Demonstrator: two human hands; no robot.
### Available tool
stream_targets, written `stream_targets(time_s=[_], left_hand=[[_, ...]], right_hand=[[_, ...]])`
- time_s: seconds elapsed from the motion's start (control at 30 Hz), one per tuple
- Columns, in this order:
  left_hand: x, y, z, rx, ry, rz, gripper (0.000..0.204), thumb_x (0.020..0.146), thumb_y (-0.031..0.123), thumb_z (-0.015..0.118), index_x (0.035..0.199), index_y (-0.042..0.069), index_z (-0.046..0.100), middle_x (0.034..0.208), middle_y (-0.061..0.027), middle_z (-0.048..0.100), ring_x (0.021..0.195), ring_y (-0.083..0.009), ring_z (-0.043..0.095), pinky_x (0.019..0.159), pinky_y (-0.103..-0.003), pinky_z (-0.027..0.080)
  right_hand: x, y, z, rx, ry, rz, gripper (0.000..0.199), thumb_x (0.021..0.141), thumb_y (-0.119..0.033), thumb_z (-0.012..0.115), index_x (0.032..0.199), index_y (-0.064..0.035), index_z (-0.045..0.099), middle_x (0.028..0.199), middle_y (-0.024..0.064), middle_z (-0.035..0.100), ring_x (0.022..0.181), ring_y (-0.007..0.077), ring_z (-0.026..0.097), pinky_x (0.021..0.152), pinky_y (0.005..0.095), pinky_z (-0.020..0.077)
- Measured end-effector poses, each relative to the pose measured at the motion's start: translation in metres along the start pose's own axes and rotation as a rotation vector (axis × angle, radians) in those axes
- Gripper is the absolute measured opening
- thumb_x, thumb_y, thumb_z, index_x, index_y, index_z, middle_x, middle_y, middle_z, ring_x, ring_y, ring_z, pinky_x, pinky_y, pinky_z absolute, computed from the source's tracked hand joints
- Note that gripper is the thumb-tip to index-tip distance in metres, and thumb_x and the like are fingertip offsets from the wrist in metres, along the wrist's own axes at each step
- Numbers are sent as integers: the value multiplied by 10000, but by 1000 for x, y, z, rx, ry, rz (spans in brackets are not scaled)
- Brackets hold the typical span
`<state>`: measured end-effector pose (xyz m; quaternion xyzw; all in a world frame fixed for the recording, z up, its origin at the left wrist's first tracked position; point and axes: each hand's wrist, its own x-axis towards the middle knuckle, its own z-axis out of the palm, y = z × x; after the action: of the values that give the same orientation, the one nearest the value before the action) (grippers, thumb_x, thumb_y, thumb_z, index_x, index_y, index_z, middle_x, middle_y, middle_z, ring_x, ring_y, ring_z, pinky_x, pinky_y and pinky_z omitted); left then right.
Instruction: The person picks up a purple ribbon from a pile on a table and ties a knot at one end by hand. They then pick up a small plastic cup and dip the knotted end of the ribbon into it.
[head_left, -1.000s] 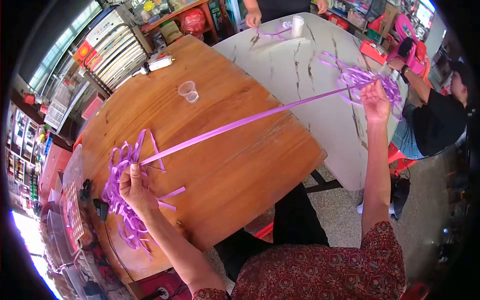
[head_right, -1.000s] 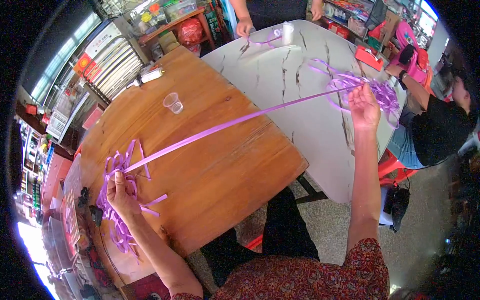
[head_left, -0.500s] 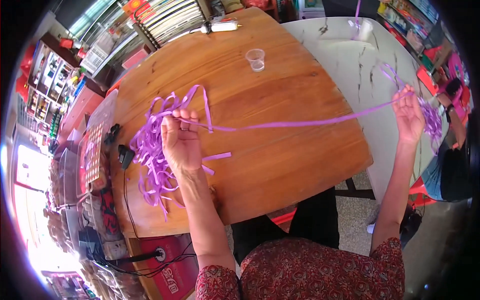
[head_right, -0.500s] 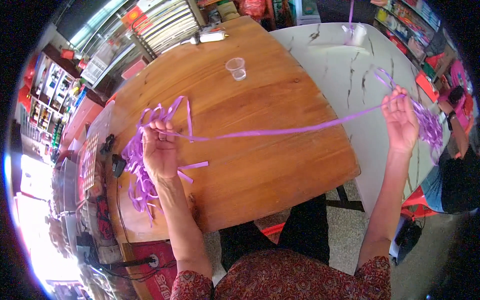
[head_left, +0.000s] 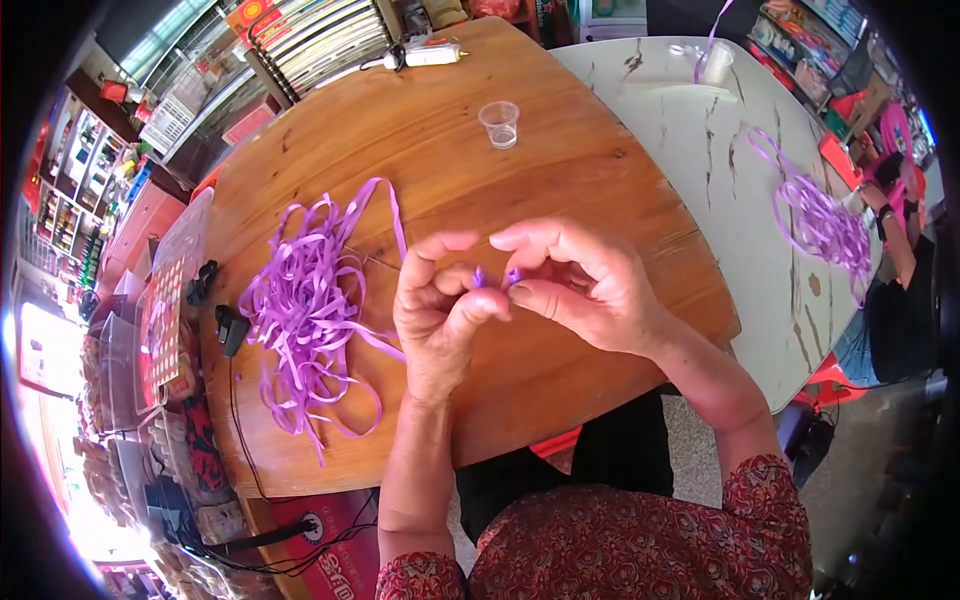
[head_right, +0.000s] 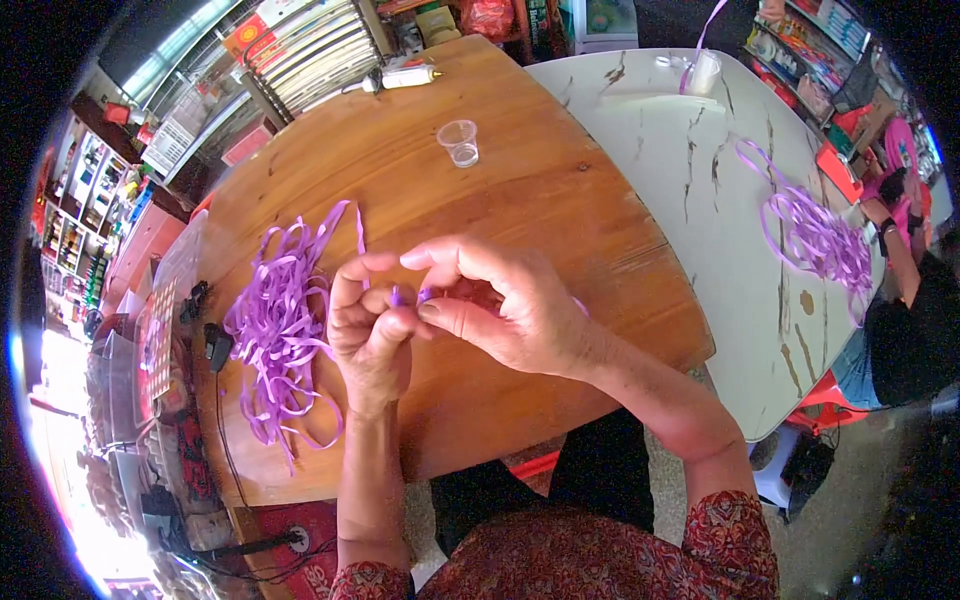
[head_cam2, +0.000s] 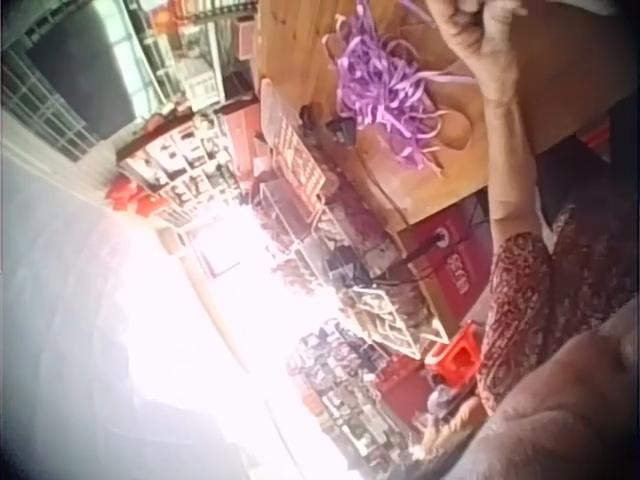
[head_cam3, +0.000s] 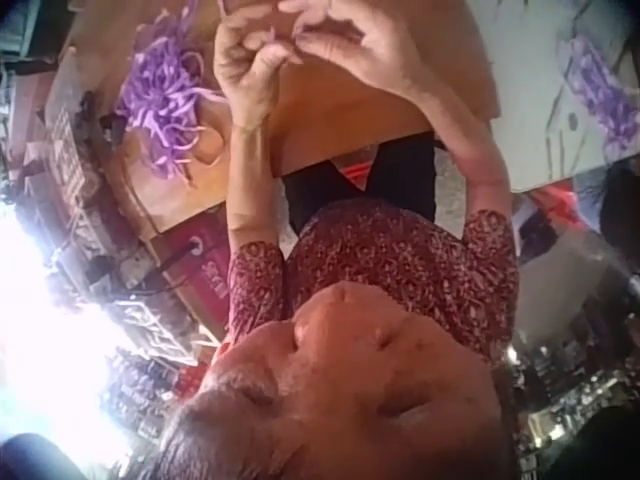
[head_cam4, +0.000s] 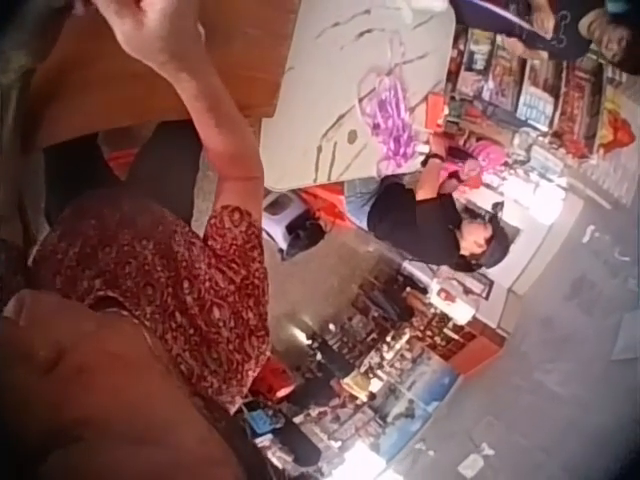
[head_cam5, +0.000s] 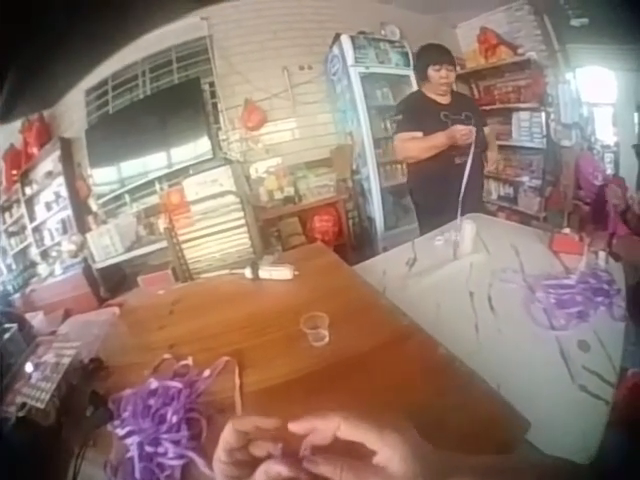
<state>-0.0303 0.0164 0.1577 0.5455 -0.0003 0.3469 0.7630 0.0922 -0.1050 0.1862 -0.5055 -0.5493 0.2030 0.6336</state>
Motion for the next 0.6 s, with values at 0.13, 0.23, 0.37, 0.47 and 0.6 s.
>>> stream_targets(time_s=[0.13,0.23,0.37,0.47,0.6], left_hand=[[-1,5,0,72,-40,87,852,783,274,732,1401,-46,241,544,31,502,457,-71,428,503,-208,328],[-4,11,4,-5,-62,13,945,754,303,754,1415,-57,183,550,35,522,441,-55,442,501,-190,357],[-6,10,1,-143,-167,-42,894,785,25,687,1448,-19,90,621,11,573,521,-41,495,531,-157,383],[-6,11,1,-144,-108,-150,888,781,-8,653,1448,-23,68,639,-4,600,519,-40,509,526,-156,396],[-5,6,-3,-190,-161,-158,848,790,37,671,1438,-33,129,678,-22,623,535,-43,523,536,-158,411]], right_hand=[[6,1,-6,115,-39,75,318,813,25,656,1123,-13,593,868,20,598,805,76,587,668,209,477],[9,6,-10,-5,-142,-38,310,772,-6,703,1073,-20,633,831,24,601,763,93,594,640,226,475],[12,6,-4,-27,-201,-167,392,706,-66,759,1083,-52,652,791,35,604,673,120,585,580,245,459],[13,1,-3,-111,-226,-268,348,706,-77,761,1041,-58,669,788,30,605,666,127,596,571,249,472],[10,3,-4,-106,-186,-259,292,703,-70,766,979,-52,674,789,36,605,644,128,593,552,248,466]])
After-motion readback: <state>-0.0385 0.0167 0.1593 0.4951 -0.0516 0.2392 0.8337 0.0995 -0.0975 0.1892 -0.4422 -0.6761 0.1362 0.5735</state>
